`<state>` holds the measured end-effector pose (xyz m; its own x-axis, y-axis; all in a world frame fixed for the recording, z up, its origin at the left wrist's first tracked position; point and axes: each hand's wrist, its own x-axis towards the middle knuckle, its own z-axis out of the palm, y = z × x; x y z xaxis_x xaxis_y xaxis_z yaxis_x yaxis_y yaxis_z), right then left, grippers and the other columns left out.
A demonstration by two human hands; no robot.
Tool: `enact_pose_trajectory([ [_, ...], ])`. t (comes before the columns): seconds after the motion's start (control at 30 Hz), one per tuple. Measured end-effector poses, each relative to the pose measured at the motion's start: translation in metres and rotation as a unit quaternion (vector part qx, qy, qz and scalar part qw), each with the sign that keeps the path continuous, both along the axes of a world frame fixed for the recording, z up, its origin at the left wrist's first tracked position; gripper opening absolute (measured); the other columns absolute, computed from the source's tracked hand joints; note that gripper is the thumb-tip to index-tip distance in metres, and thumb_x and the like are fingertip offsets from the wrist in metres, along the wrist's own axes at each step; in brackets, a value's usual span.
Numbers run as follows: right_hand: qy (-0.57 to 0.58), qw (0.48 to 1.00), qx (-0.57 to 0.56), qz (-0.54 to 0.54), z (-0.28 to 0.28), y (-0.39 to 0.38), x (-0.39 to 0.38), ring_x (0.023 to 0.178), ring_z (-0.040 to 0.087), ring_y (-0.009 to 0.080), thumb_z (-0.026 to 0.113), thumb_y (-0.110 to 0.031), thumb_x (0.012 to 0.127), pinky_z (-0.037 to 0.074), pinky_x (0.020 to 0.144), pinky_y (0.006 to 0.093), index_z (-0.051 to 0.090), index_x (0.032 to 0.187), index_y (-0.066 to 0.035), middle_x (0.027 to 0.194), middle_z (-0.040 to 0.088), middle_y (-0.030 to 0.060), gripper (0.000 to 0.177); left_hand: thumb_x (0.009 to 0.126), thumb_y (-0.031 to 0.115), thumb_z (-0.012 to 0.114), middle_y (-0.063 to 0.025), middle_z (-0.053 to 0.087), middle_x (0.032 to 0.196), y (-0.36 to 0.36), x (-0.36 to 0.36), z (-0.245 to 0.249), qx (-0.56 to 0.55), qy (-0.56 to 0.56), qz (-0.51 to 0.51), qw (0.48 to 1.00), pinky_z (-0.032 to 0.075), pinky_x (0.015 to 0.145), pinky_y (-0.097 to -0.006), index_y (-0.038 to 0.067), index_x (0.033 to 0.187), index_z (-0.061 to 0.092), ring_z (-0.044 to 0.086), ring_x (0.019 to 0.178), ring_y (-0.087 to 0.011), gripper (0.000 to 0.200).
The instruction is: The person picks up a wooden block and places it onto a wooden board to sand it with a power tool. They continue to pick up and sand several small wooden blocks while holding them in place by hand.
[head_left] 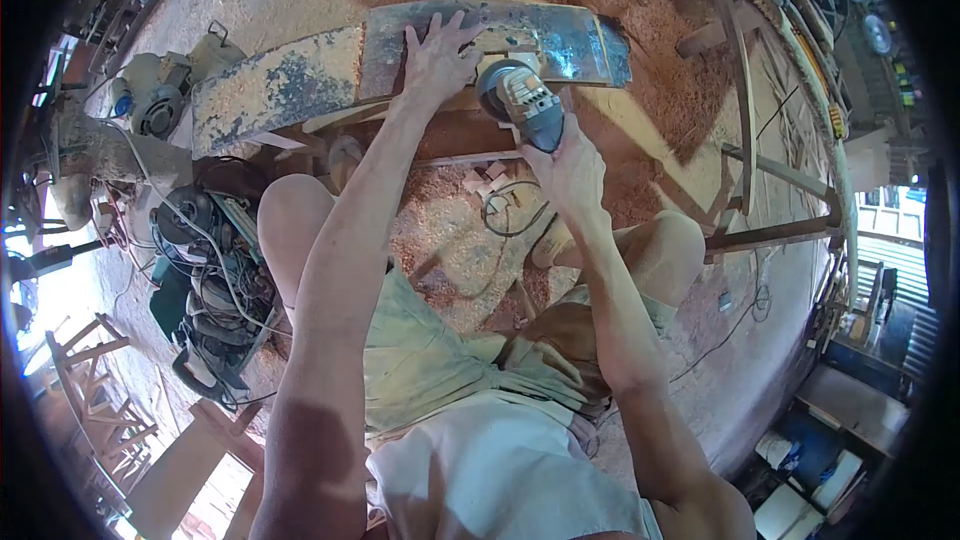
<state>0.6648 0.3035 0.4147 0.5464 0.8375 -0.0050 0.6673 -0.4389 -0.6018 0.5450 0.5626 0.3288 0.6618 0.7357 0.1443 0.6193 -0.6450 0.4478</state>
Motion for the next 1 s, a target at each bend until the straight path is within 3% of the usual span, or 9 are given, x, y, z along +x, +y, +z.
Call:
enact_pose_trajectory([
  [0.2,0.007,0.997,-0.032,-0.07,-0.003,0.007,0.015,0.1,0.076,0.0534,0.083,-0.04,0.087,0.057,0.089,0.059,0.065,0.126,0.0,0.1,0.079,0.0306,0.058,0.106,0.048,0.067,-0.0101,0.042,0.18,-0.002,0.002,-0.001,0.016,0.009,0.011,1.0,0.012,0.135,-0.0747,0.035,0.164,0.059,0.031,0.169,-0.0415,0.059],
  [0.4,-0.009,0.999,-0.039,-0.003,0.004,0.005,0.001,0.099,0.076,0.0532,0.083,-0.039,0.087,0.057,0.089,0.059,0.064,0.122,0.001,0.1,0.079,0.0308,0.057,0.106,0.048,0.069,-0.0085,0.043,0.18,0.0,0.001,0.004,-0.001,0.019,0.011,1.0,0.012,0.136,-0.0733,0.035,0.163,0.059,0.031,0.169,-0.0398,0.06],
  [0.6,-0.013,0.999,-0.008,-0.05,-0.005,0.008,0.008,0.099,0.075,0.0546,0.083,-0.038,0.087,0.057,0.088,0.0596,0.063,0.123,0.001,0.099,0.078,0.031,0.056,0.106,0.049,0.067,-0.0071,0.043,0.18,0.0,0.001,0.004,-0.005,0.02,0.01,1.0,0.012,0.136,-0.0738,0.034,0.164,0.058,0.03,0.169,-0.0392,0.06],
  [0.7,0.014,0.999,-0.032,-0.019,0.004,0.006,-0.001,0.104,0.074,0.056,0.084,-0.035,0.089,0.056,0.093,0.0623,0.062,0.124,0.0,0.11,0.078,0.0312,0.053,0.105,0.049,0.067,-0.0087,0.043,0.18,0.002,0.001,0.001,-0.006,0.011,0.002,1.0,0.011,0.134,-0.0765,0.033,0.164,0.059,0.03,0.169,-0.0422,0.061],
  [0.8,-0.002,1.0,0.0,0.01,-0.001,0.006,-0.004,0.102,0.075,0.0558,0.083,-0.035,0.089,0.056,0.091,0.0629,0.062,0.127,0.0,0.105,0.078,0.0311,0.056,0.105,0.05,0.067,-0.0095,0.043,0.18,0.005,0.0,0.0,-0.006,0.007,-0.004,1.0,0.01,0.134,-0.0773,0.033,0.164,0.059,0.029,0.169,-0.0431,0.061],
  [0.9,-0.016,0.999,-0.019,-0.041,0.005,0.005,0.012,0.103,0.074,0.0559,0.083,-0.034,0.089,0.057,0.093,0.0625,0.065,0.129,-0.001,0.107,0.078,0.0319,0.055,0.105,0.051,0.067,-0.0085,0.044,0.18,0.004,-0.002,-0.001,-0.008,0.009,-0.007,1.0,0.011,0.136,-0.0743,0.034,0.163,0.059,0.029,0.17,-0.0406,0.061],
  [1.0,-0.007,0.99,0.019,-0.136,0.01,-0.007,0.038,0.099,0.079,0.0474,0.083,-0.032,0.09,0.06,0.093,0.0543,0.07,0.128,0.0,0.109,0.08,0.0279,0.051,0.105,0.053,0.068,-0.0074,0.044,0.179,0.006,-0.007,0.001,-0.012,-0.009,-0.016,1.0,0.012,0.138,-0.07,0.03,0.164,0.059,0.03,0.169,-0.0391,0.064],
])
